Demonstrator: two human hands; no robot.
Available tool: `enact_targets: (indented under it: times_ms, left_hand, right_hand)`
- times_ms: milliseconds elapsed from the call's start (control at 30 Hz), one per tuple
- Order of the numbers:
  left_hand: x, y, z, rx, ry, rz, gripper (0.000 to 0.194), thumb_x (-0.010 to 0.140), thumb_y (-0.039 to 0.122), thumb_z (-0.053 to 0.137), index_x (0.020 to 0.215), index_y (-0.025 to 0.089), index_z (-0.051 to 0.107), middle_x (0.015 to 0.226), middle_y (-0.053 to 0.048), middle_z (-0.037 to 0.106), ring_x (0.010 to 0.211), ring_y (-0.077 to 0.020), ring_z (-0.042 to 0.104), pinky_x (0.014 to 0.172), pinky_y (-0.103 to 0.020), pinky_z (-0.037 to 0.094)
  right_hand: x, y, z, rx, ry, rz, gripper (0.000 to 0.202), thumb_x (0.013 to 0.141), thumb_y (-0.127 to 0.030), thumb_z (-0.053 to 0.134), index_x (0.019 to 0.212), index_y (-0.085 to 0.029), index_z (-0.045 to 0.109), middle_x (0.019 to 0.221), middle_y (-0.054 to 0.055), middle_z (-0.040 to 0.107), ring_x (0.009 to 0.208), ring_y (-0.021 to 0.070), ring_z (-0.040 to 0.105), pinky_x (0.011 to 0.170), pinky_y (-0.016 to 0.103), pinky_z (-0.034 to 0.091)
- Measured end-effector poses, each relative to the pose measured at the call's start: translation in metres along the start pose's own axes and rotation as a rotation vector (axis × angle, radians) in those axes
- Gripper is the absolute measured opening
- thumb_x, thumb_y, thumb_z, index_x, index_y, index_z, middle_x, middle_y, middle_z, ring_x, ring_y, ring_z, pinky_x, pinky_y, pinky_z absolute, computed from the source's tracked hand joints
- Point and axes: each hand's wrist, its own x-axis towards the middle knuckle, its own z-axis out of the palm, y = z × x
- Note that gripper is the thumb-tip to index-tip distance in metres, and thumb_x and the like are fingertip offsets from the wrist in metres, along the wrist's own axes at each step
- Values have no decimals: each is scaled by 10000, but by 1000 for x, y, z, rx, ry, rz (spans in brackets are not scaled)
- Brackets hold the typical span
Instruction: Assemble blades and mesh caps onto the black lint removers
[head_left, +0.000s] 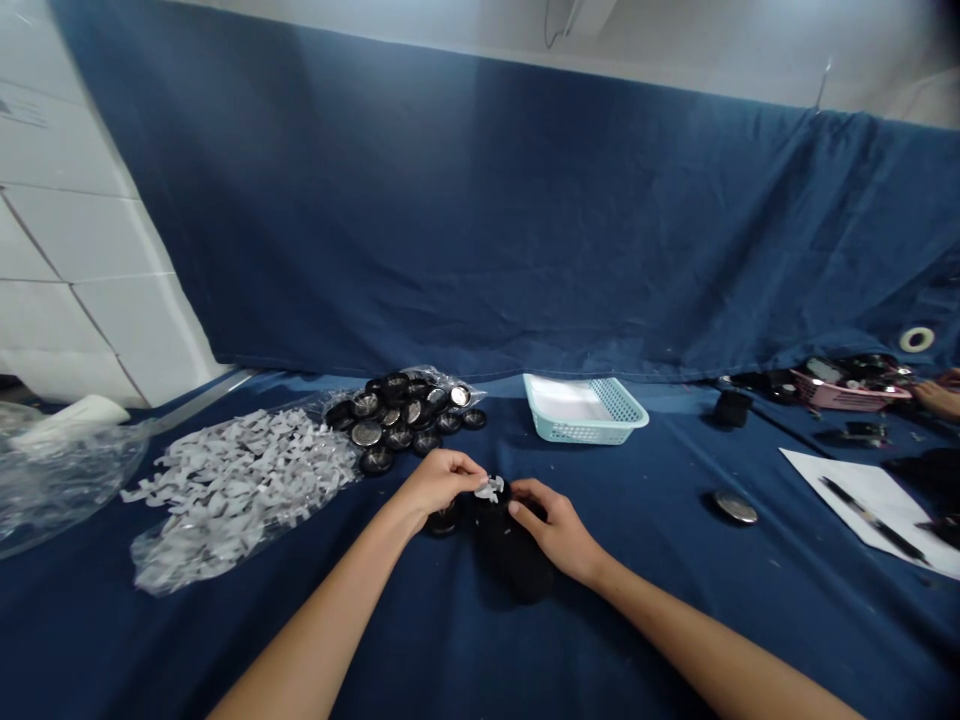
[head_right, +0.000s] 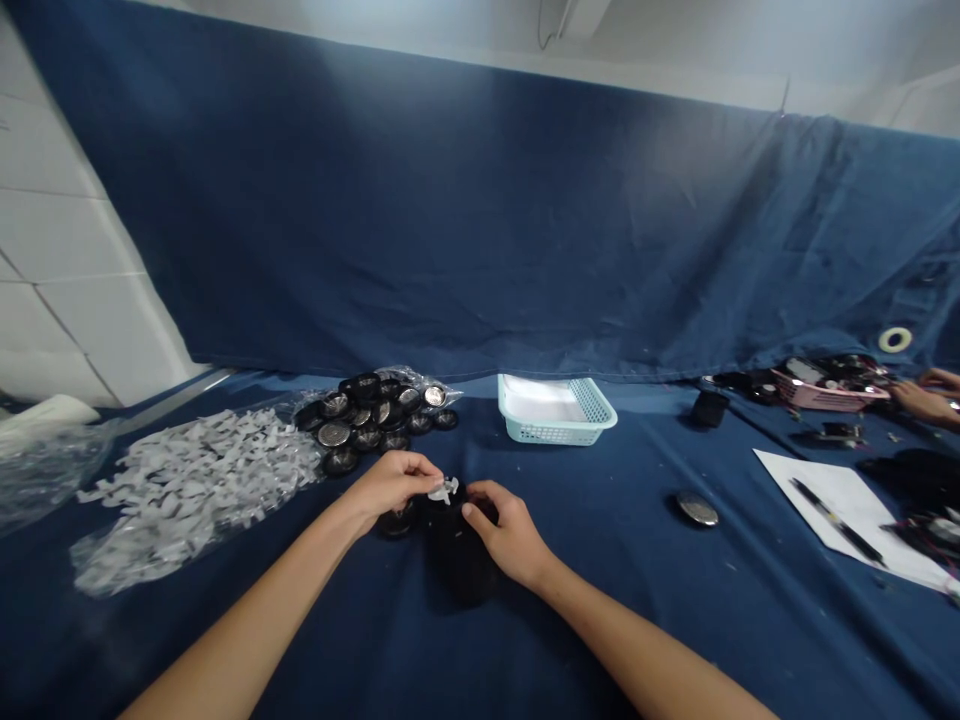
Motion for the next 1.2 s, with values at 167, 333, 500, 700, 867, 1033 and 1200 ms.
enact_targets:
  times_ms: [167,333,500,700,867,1033,1200]
  left_hand:
    - [-3,6,-3,56,-20,95,180,693,314,700,785,169,752,771,-50,717,712,-167,614,632,-253,427]
    - [-3,10,-10,109,-95,158,229,733,352,675,846,174,765,865,-57,753,858,-216,656,812,-304,458]
    - [-8,17,-17,177,-157,208,264,712,328,695,907,162,759,918,-64,749,897,-218,664,828,-302,475]
    - [-10,20,-16,279,-128,256,241,724,269,666,921,161,754,909,-58,716,840,-186,653,800,-293,479]
    - [-10,18,-13,344,-83,327,186,745,204,616,861,184,760,935,-43,674,792,-150,621,766,-270,470]
    - [-16,23,-12,408,-68,381,180,770,197,582,826,195,753,923,-32,653,752,-135,580,738,-267,454]
    - [-21,27,-9,521,-75,442,202,810,234,562,902,214,741,955,-25,652,757,-134,579,729,-261,448]
  right_hand:
    - [1,2,0,-6,-13,0,231,893,-332,556,1079,-220,632,986,32,684,903,197,631,848,344,487]
    - [1,2,0,-16,-16,-3,220,894,-327,554,1063,-207,627,968,33,680,884,191,627,830,335,484]
    - [1,3,0,-18,-16,-9,217,896,-324,553,1065,-207,623,967,30,676,879,182,623,823,320,480]
    - [1,4,0,-22,-15,-6,210,895,-325,554,1049,-204,630,954,30,673,864,181,622,807,315,480]
    - [1,5,-1,-29,-18,1,222,899,-334,550,1059,-201,628,947,32,673,858,183,620,803,320,481]
    - [1,4,-1,-35,-24,1,209,898,-334,549,1035,-201,635,942,32,669,855,182,617,800,319,480]
    - [2,3,-1,-38,-25,-4,197,896,-321,549,1027,-198,630,925,27,662,843,178,614,791,312,479]
